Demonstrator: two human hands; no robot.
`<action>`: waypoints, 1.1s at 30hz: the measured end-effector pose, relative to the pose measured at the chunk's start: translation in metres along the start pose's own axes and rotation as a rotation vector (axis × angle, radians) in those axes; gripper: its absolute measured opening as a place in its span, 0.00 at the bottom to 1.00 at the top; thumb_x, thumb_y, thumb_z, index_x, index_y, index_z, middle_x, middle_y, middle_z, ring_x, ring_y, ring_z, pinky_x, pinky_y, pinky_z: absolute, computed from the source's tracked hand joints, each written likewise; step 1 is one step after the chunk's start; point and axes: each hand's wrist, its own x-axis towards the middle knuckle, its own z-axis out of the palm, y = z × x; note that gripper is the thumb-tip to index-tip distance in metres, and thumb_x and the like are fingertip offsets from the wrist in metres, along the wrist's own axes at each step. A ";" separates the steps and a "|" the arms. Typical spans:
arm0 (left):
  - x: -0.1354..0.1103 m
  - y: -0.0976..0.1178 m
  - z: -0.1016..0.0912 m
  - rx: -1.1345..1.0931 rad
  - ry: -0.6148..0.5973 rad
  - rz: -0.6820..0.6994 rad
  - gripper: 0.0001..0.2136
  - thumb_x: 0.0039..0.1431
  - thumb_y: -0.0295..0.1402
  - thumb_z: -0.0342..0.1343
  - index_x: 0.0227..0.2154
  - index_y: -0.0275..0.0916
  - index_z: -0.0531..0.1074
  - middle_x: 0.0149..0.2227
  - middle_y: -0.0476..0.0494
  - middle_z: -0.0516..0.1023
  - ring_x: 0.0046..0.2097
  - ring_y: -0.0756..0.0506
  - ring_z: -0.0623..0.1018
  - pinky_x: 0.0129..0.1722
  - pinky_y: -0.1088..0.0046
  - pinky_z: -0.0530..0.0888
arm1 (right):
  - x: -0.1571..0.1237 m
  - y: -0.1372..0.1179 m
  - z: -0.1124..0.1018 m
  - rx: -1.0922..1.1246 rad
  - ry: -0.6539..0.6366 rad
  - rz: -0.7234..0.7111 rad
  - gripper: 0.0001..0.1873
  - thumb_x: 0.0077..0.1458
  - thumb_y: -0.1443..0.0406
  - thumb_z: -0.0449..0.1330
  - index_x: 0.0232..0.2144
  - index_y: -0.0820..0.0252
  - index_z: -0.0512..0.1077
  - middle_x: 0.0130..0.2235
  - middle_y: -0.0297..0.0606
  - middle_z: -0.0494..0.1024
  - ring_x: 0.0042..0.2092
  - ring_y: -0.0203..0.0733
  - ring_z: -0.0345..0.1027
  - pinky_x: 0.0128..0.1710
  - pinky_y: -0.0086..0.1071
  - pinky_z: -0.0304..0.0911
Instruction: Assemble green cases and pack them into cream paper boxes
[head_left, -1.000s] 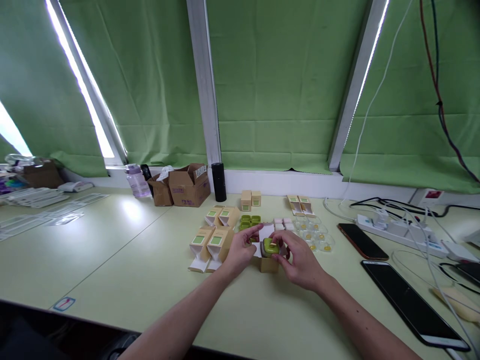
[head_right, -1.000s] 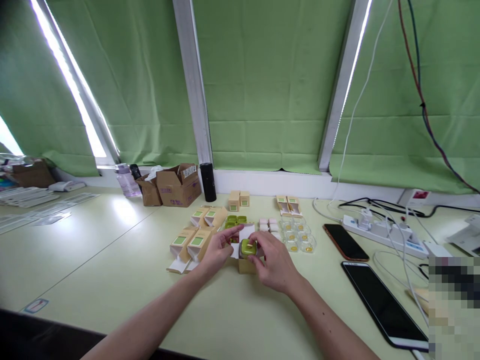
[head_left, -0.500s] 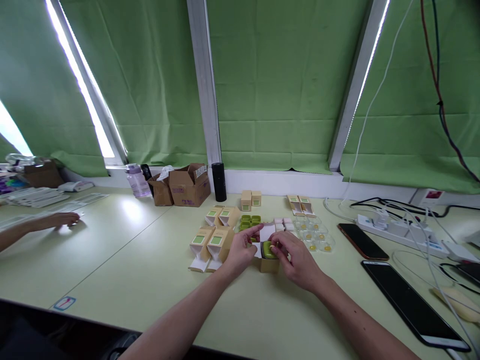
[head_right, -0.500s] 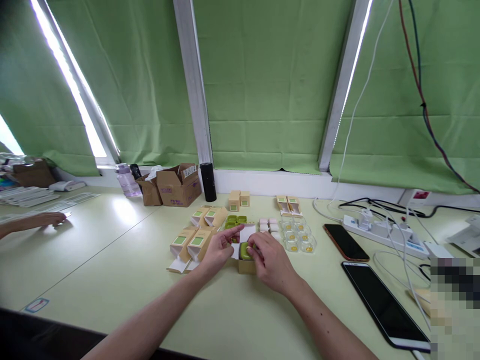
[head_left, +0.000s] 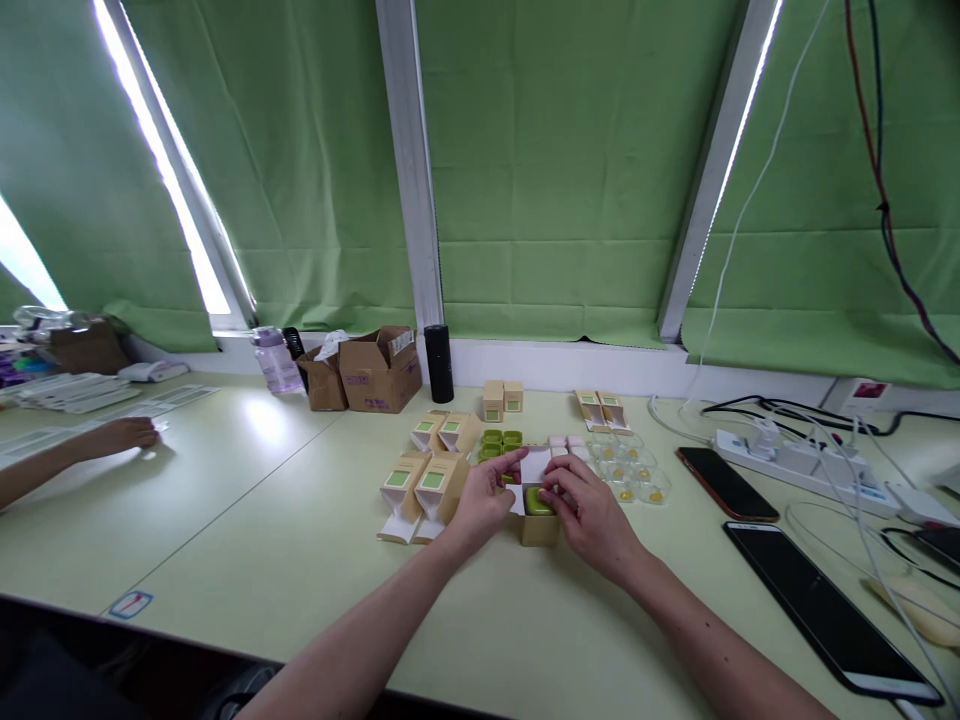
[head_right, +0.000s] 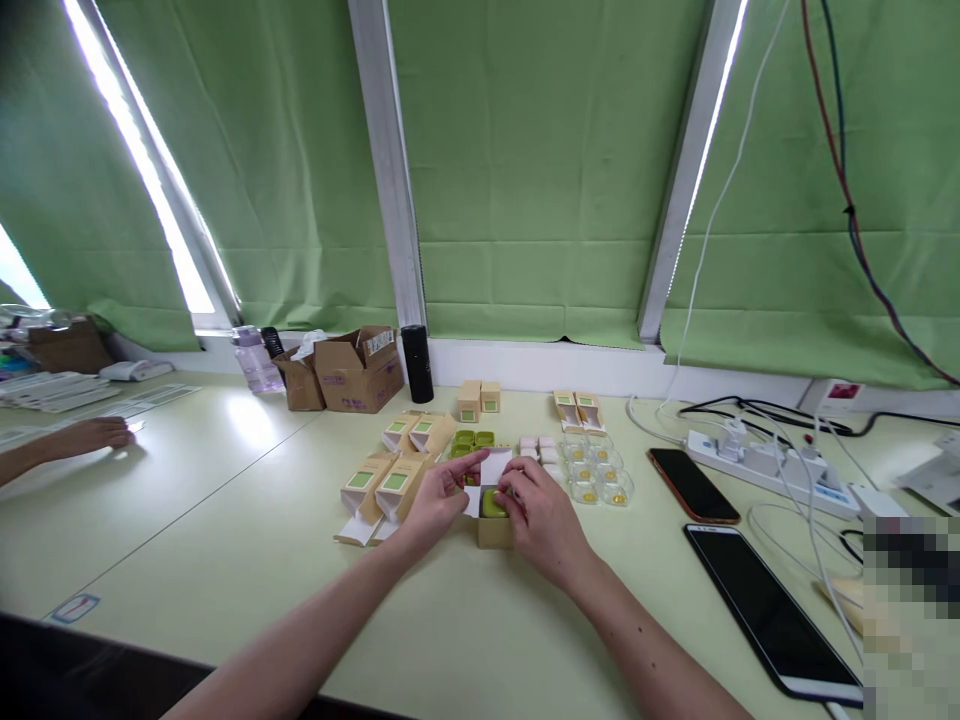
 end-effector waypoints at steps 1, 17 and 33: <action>0.000 0.001 0.000 -0.001 0.000 0.000 0.37 0.41 0.20 0.53 0.59 0.35 0.79 0.40 0.43 0.80 0.46 0.44 0.78 0.49 0.67 0.74 | 0.000 0.000 0.001 0.003 0.004 0.008 0.07 0.69 0.67 0.55 0.38 0.52 0.72 0.47 0.42 0.76 0.43 0.47 0.74 0.42 0.41 0.71; 0.000 0.003 0.001 -0.027 -0.007 -0.007 0.37 0.41 0.20 0.52 0.59 0.34 0.78 0.40 0.42 0.81 0.46 0.43 0.78 0.51 0.66 0.73 | 0.001 0.002 0.005 0.040 0.017 0.084 0.10 0.63 0.69 0.60 0.31 0.53 0.78 0.40 0.41 0.74 0.40 0.48 0.74 0.39 0.43 0.72; 0.002 -0.002 0.001 -0.080 -0.007 -0.017 0.37 0.39 0.21 0.53 0.58 0.34 0.79 0.40 0.42 0.82 0.46 0.42 0.78 0.49 0.67 0.73 | 0.000 -0.001 0.003 0.036 0.013 0.100 0.11 0.61 0.71 0.59 0.31 0.56 0.79 0.40 0.41 0.74 0.40 0.46 0.73 0.39 0.39 0.71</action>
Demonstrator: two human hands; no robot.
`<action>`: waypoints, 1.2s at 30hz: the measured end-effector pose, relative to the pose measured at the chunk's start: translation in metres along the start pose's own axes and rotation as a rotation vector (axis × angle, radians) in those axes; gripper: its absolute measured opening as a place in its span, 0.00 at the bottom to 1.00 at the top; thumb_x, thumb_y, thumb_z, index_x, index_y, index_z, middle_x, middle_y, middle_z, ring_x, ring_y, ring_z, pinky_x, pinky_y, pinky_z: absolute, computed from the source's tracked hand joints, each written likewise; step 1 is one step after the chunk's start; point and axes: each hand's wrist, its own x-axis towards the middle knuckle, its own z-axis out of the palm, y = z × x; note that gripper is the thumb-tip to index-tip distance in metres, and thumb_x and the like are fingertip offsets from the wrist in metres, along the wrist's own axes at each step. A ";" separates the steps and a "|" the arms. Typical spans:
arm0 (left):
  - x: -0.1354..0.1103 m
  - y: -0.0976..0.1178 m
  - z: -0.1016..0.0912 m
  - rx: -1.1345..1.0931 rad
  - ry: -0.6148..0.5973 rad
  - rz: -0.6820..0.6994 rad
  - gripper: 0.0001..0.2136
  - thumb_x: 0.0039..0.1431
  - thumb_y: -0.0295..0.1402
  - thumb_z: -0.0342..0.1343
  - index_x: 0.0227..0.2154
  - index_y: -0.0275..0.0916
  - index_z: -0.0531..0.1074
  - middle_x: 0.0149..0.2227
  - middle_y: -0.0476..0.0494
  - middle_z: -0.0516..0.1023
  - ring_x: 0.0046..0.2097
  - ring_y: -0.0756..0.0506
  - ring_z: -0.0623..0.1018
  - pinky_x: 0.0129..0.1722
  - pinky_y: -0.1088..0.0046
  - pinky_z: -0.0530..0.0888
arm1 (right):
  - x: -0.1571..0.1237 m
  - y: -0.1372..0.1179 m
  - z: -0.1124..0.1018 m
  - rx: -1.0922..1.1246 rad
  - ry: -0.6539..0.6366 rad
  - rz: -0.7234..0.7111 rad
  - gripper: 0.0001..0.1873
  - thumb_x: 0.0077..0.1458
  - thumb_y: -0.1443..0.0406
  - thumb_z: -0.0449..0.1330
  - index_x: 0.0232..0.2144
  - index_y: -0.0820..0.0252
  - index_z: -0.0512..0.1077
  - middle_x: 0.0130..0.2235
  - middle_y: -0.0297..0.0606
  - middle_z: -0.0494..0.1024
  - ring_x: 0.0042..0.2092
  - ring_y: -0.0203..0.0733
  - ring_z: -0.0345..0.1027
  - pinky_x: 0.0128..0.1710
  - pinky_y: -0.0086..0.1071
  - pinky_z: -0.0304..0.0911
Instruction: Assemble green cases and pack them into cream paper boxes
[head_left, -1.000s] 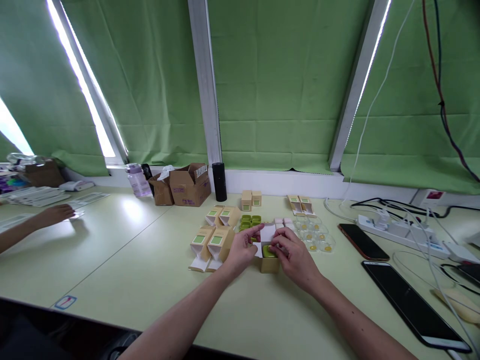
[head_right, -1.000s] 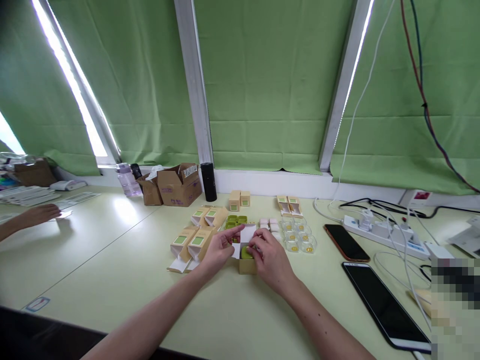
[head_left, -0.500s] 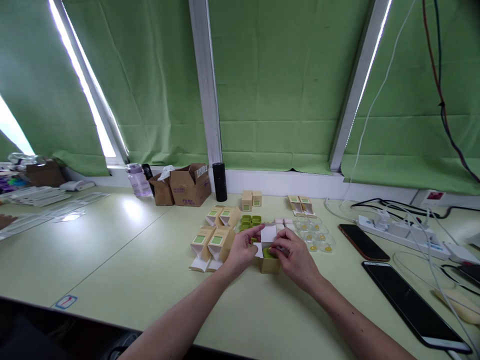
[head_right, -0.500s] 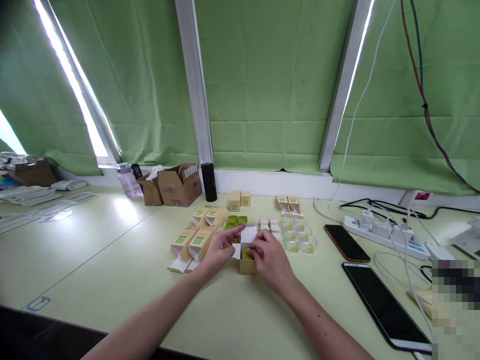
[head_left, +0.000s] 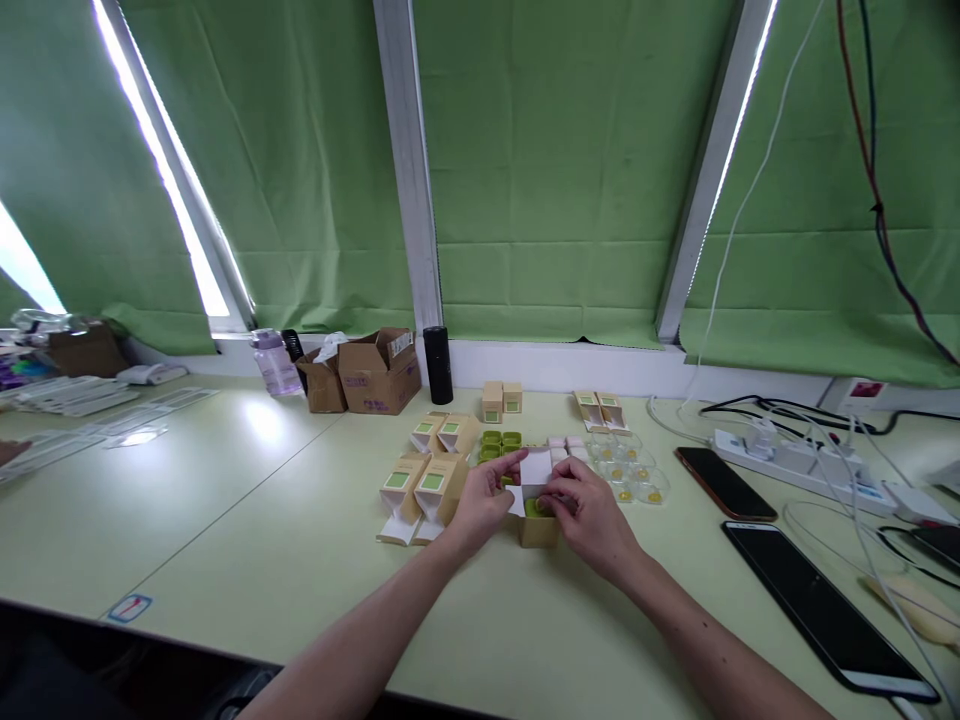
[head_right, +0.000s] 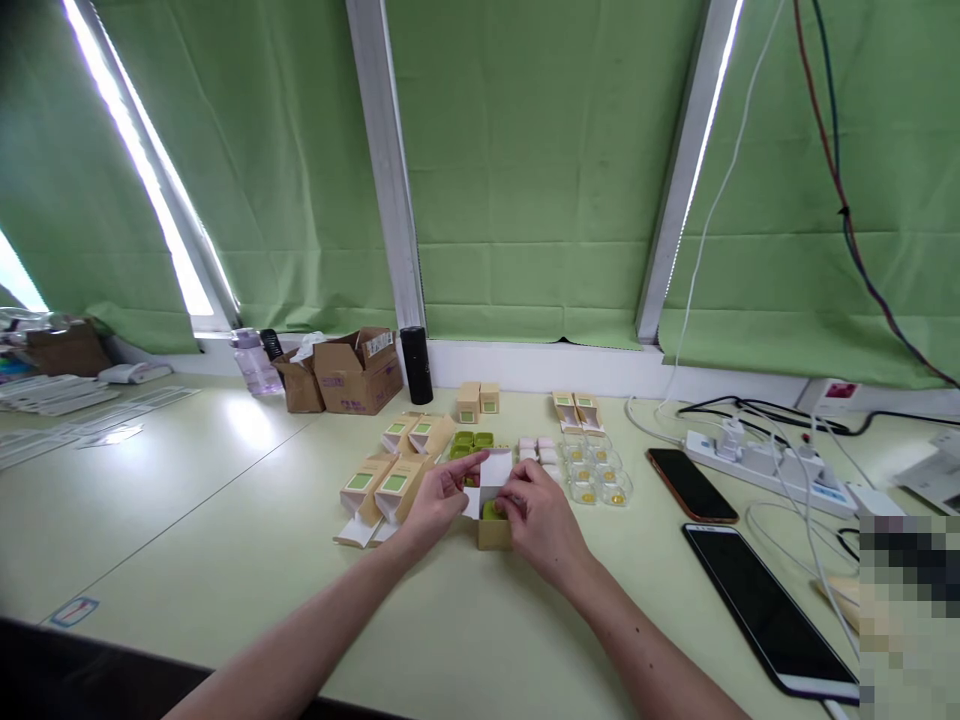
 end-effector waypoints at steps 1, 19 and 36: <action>0.000 0.000 0.000 -0.010 0.003 -0.003 0.37 0.39 0.21 0.53 0.57 0.34 0.80 0.40 0.42 0.82 0.45 0.42 0.78 0.48 0.67 0.73 | 0.000 0.000 0.000 0.006 0.014 -0.005 0.11 0.62 0.71 0.58 0.32 0.56 0.79 0.41 0.41 0.75 0.40 0.46 0.73 0.39 0.39 0.71; 0.002 0.005 -0.001 -0.202 0.085 -0.138 0.32 0.38 0.24 0.53 0.50 0.34 0.84 0.43 0.37 0.85 0.44 0.42 0.79 0.40 0.71 0.72 | 0.004 0.014 -0.003 0.184 0.230 0.176 0.10 0.62 0.65 0.56 0.40 0.55 0.77 0.43 0.43 0.79 0.44 0.50 0.73 0.43 0.42 0.71; 0.001 0.014 0.003 -0.237 0.068 -0.156 0.27 0.39 0.24 0.61 0.49 0.33 0.81 0.42 0.37 0.85 0.46 0.39 0.81 0.44 0.69 0.74 | 0.006 0.022 0.007 0.495 0.214 0.416 0.16 0.51 0.56 0.67 0.41 0.56 0.74 0.38 0.38 0.73 0.33 0.41 0.65 0.23 0.30 0.60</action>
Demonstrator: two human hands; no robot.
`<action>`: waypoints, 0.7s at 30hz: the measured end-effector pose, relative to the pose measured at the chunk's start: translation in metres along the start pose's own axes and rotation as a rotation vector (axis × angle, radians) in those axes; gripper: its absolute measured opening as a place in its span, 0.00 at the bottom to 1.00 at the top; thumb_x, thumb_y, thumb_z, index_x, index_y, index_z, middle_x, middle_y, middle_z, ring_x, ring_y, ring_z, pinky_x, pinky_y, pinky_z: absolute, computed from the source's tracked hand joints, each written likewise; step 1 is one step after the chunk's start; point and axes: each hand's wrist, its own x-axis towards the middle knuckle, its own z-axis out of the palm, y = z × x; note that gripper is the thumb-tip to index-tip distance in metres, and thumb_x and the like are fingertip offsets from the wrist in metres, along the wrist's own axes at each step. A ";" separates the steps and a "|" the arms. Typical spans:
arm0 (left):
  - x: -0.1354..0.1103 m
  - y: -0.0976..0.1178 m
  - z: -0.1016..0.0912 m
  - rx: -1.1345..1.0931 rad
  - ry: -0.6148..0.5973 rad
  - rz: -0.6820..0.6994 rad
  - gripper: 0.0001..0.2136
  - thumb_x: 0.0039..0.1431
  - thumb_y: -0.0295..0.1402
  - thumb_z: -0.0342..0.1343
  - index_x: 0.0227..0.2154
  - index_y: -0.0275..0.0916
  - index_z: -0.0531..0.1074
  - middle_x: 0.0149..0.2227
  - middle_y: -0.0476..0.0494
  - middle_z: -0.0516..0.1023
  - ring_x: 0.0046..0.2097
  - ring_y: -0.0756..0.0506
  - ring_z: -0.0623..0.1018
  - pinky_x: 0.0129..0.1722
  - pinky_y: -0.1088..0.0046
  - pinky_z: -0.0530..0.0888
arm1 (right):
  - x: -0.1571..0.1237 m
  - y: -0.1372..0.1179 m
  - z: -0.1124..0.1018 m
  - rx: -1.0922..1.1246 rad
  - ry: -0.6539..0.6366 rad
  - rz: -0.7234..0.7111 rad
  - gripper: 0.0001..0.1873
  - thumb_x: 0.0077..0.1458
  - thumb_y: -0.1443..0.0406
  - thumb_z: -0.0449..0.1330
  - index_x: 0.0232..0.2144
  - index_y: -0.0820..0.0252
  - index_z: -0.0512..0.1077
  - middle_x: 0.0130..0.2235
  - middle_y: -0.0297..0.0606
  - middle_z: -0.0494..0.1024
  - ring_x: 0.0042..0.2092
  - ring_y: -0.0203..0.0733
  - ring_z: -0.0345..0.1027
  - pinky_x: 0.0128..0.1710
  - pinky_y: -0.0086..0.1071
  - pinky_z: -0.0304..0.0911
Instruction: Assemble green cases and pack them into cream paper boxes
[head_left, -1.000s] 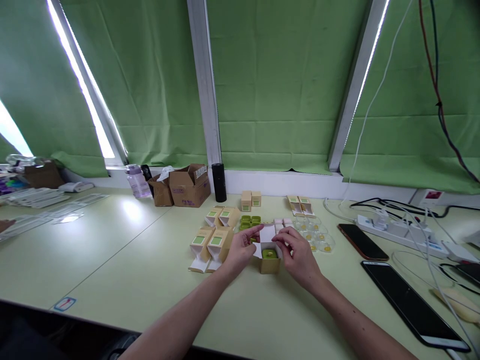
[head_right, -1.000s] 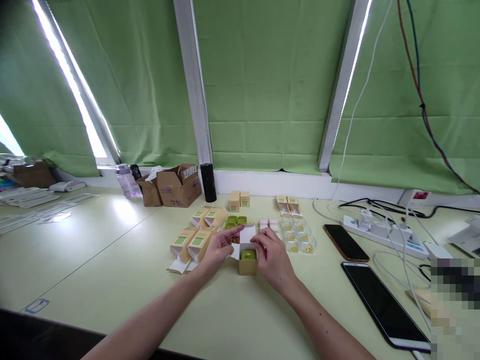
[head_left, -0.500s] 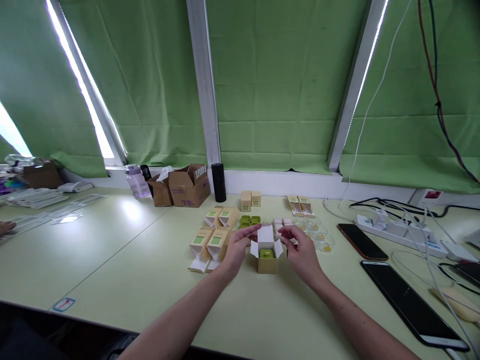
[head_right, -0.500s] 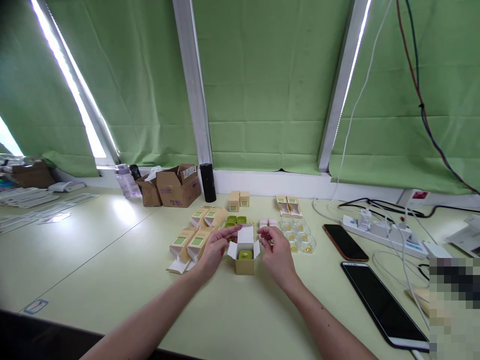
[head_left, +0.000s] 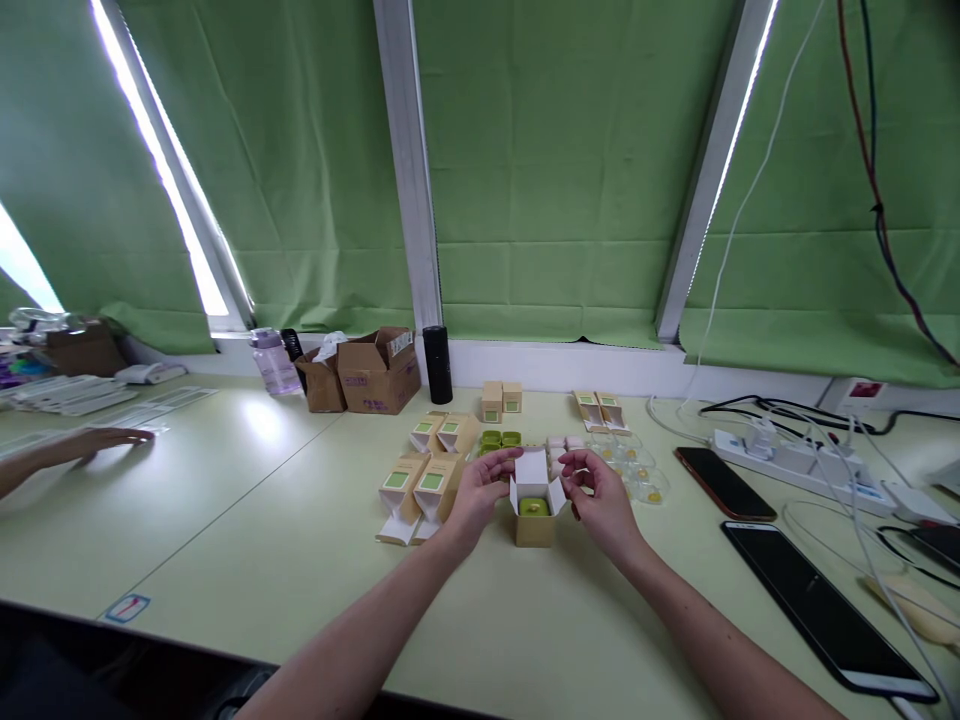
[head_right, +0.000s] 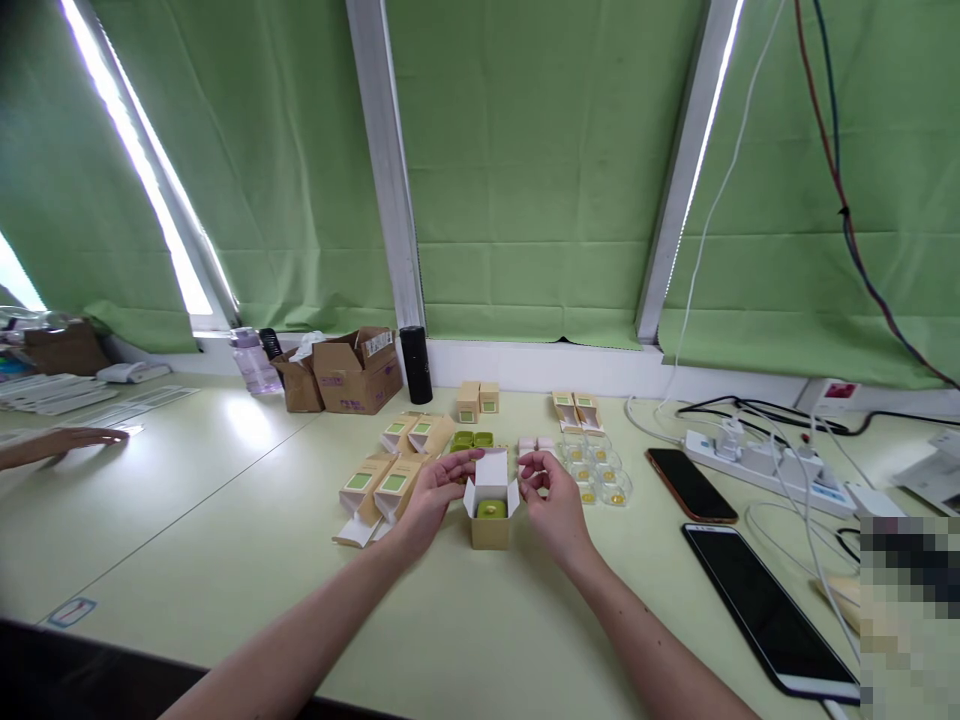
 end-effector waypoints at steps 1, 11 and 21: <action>-0.001 0.001 0.000 -0.001 -0.003 -0.001 0.27 0.39 0.24 0.61 0.49 0.33 0.81 0.42 0.37 0.85 0.46 0.39 0.81 0.44 0.69 0.74 | 0.000 0.000 0.000 0.006 -0.001 0.000 0.16 0.51 0.57 0.67 0.41 0.56 0.74 0.38 0.38 0.73 0.33 0.41 0.65 0.23 0.29 0.59; 0.000 -0.003 0.000 0.022 -0.028 0.034 0.25 0.42 0.25 0.67 0.48 0.35 0.79 0.40 0.39 0.83 0.44 0.42 0.81 0.43 0.70 0.74 | 0.001 0.001 0.000 0.066 -0.031 0.014 0.18 0.45 0.62 0.65 0.41 0.57 0.73 0.37 0.36 0.72 0.30 0.37 0.63 0.21 0.27 0.57; -0.002 -0.005 0.001 0.160 -0.054 0.073 0.25 0.46 0.27 0.68 0.50 0.36 0.73 0.41 0.40 0.82 0.45 0.42 0.79 0.43 0.69 0.72 | 0.000 0.000 0.000 0.072 -0.054 0.021 0.20 0.44 0.63 0.64 0.43 0.56 0.71 0.38 0.35 0.71 0.29 0.36 0.62 0.22 0.29 0.59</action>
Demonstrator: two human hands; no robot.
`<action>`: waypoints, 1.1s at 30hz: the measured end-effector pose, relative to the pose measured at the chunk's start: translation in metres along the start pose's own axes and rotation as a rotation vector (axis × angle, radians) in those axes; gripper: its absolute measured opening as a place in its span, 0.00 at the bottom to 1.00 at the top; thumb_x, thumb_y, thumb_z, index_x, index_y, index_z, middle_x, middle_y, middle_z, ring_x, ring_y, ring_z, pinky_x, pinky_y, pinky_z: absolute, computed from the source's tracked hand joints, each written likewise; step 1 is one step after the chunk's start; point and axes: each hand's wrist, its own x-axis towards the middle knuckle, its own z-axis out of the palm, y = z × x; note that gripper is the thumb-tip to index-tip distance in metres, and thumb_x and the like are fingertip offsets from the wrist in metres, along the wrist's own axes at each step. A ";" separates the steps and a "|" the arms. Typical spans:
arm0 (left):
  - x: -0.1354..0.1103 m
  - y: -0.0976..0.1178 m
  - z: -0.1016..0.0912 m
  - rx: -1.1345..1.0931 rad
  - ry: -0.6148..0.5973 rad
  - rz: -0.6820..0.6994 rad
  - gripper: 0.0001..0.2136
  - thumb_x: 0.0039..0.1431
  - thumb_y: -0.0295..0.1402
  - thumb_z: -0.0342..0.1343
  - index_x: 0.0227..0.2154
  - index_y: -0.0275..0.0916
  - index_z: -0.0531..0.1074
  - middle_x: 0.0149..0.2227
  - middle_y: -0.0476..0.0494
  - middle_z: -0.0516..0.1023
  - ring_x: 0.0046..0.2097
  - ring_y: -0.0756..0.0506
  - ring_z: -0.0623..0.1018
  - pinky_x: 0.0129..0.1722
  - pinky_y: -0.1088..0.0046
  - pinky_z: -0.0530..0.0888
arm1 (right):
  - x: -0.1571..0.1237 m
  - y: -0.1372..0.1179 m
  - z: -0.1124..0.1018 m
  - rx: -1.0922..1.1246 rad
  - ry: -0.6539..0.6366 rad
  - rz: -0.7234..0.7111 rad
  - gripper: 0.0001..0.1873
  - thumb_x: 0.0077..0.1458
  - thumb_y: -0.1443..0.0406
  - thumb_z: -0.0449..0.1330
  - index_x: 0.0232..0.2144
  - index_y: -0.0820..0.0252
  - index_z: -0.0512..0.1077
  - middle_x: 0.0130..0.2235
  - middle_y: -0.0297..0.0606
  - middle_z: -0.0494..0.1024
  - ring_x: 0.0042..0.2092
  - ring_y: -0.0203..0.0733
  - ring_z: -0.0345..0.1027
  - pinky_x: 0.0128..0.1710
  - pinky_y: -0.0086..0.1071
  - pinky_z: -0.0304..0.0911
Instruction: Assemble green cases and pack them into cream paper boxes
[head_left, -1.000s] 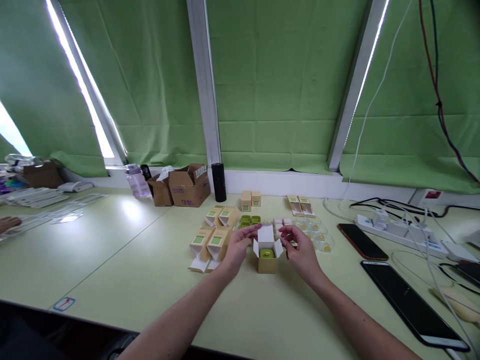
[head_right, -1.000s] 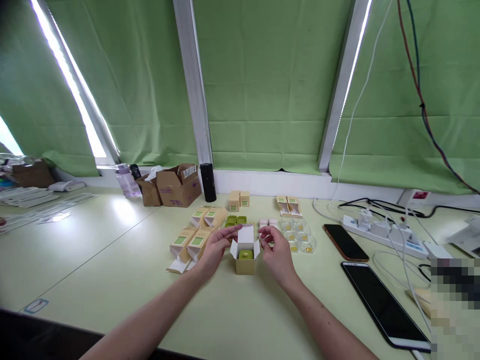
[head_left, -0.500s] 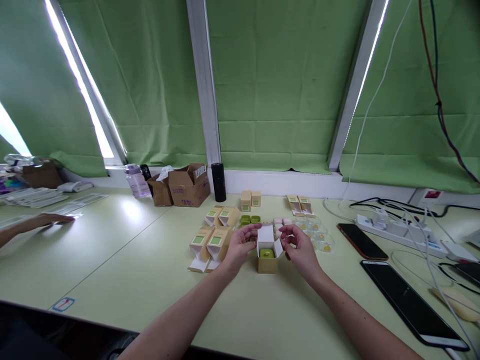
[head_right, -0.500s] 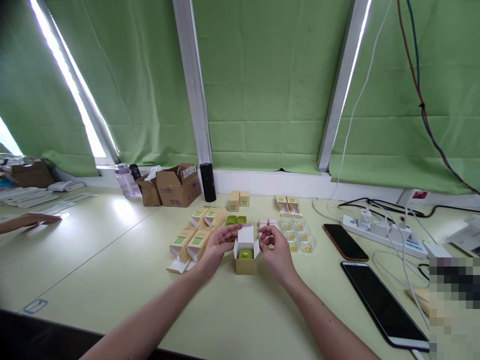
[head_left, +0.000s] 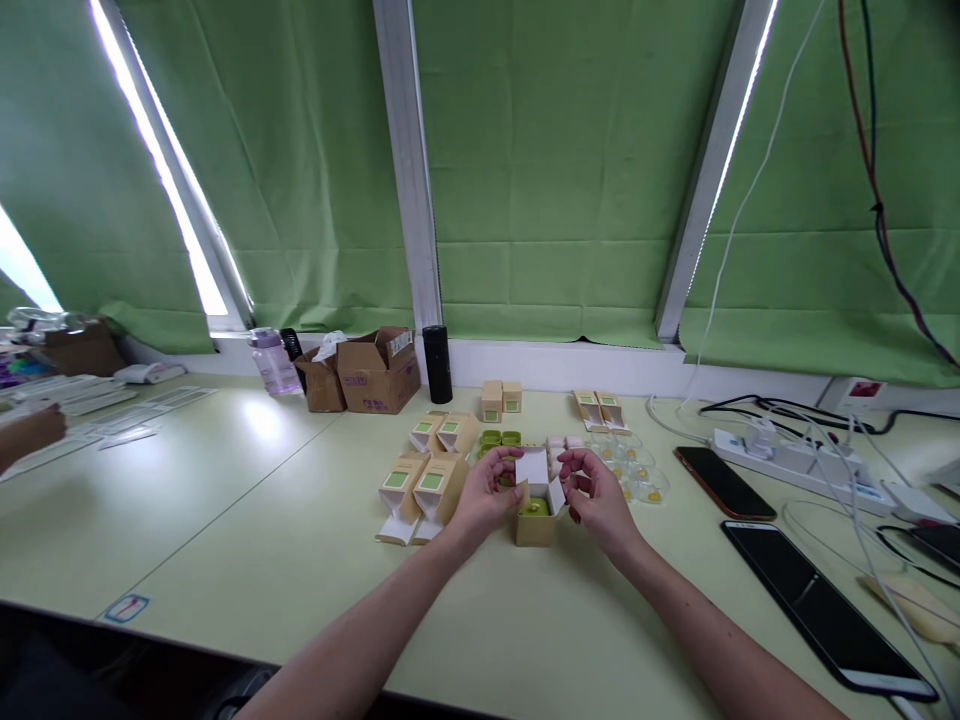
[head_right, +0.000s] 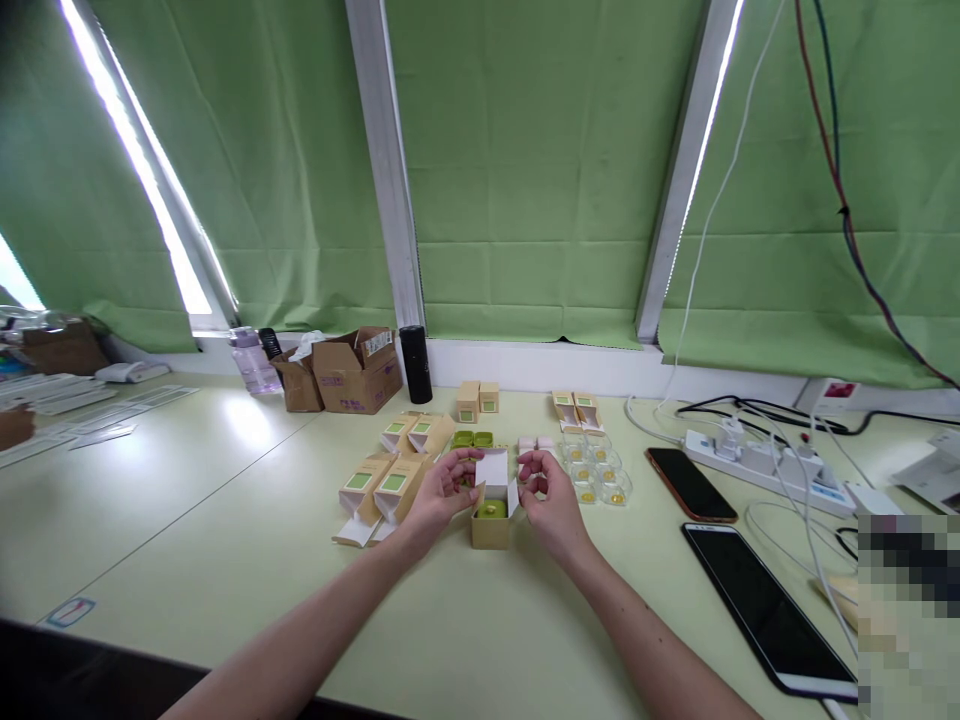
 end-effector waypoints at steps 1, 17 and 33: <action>0.000 0.000 0.000 0.019 -0.002 0.005 0.25 0.47 0.27 0.68 0.50 0.37 0.73 0.42 0.40 0.82 0.45 0.42 0.79 0.44 0.69 0.72 | 0.000 0.000 0.000 -0.001 0.001 0.000 0.20 0.44 0.63 0.64 0.43 0.56 0.71 0.38 0.35 0.71 0.29 0.36 0.62 0.23 0.29 0.60; 0.003 -0.008 -0.001 0.090 0.014 0.019 0.26 0.44 0.23 0.63 0.49 0.39 0.70 0.42 0.42 0.83 0.46 0.41 0.80 0.43 0.68 0.69 | -0.004 -0.001 0.004 -0.029 -0.065 0.047 0.23 0.46 0.57 0.63 0.45 0.54 0.66 0.39 0.32 0.67 0.30 0.35 0.63 0.23 0.27 0.57; 0.002 -0.009 -0.001 0.159 0.006 0.036 0.25 0.45 0.25 0.62 0.50 0.40 0.69 0.42 0.42 0.82 0.45 0.41 0.79 0.42 0.68 0.67 | -0.010 0.006 0.009 0.007 -0.109 0.101 0.26 0.51 0.55 0.67 0.49 0.52 0.65 0.41 0.31 0.66 0.28 0.32 0.64 0.22 0.26 0.55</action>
